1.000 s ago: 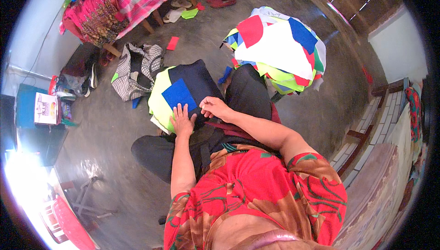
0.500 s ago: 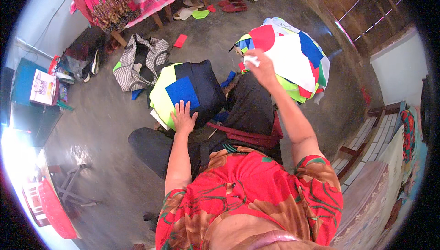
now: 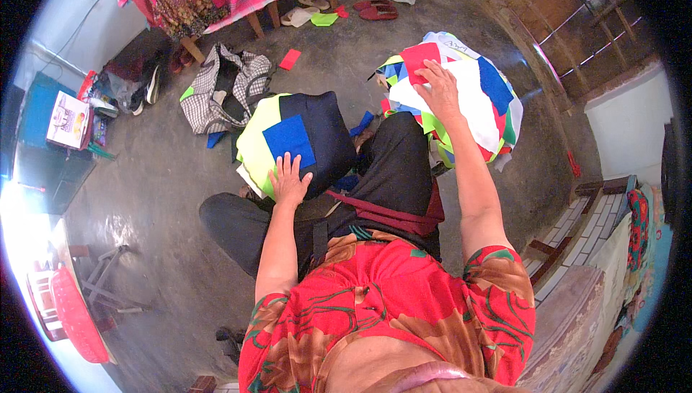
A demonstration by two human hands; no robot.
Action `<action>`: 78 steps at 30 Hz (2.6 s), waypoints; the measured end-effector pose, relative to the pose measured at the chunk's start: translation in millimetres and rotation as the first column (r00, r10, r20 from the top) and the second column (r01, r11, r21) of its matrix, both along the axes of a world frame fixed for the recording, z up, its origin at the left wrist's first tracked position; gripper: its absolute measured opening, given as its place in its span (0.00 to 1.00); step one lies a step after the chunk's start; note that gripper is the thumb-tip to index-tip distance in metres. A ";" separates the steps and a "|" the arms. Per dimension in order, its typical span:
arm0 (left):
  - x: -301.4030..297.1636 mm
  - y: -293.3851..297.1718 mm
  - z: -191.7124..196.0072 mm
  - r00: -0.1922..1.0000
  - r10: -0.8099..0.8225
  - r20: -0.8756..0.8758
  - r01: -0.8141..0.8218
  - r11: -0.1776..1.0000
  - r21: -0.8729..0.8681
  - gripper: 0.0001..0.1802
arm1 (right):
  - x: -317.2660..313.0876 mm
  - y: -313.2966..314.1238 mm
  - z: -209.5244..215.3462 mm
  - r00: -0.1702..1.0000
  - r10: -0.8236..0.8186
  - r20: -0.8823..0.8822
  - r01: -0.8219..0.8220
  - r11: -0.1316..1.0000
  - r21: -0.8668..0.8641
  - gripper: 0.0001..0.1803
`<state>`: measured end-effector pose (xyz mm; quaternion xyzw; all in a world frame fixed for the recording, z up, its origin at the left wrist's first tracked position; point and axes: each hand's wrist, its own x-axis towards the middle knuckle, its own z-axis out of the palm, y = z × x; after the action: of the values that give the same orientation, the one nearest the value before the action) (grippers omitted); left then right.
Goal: The person sits on the floor and sorts colorful fabric pieces by picking them up one at a time from a pile and placing them onto a growing stack on their lap. The person handles various colors including green, blue, red, white, and black, arranging them in layers.
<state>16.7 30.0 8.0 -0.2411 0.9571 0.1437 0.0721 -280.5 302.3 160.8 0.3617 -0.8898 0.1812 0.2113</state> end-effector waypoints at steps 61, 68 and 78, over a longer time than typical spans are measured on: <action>-18.8 -2.4 19.7 0.590 0.786 -0.185 0.148 0.120 0.982 0.20 | 133.7 -95.9 -86.6 -0.280 0.565 0.776 0.448 0.792 -0.415 0.12; -37.4 -55.6 31.2 0.680 0.637 -0.364 -0.116 0.583 0.804 0.19 | 135.1 -99.8 -75.0 -0.274 0.539 0.797 0.427 0.811 -0.401 0.12; -89.2 -126.9 91.3 0.528 0.732 -0.431 0.319 0.300 0.899 0.19 | 135.0 -102.6 -70.1 -0.317 0.511 0.799 0.323 0.850 -0.416 0.08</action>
<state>-72.5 -97.0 99.3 -0.2016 0.5470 0.7636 -0.2776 -145.5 199.6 90.7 0.0688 -0.5576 0.6356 -0.5296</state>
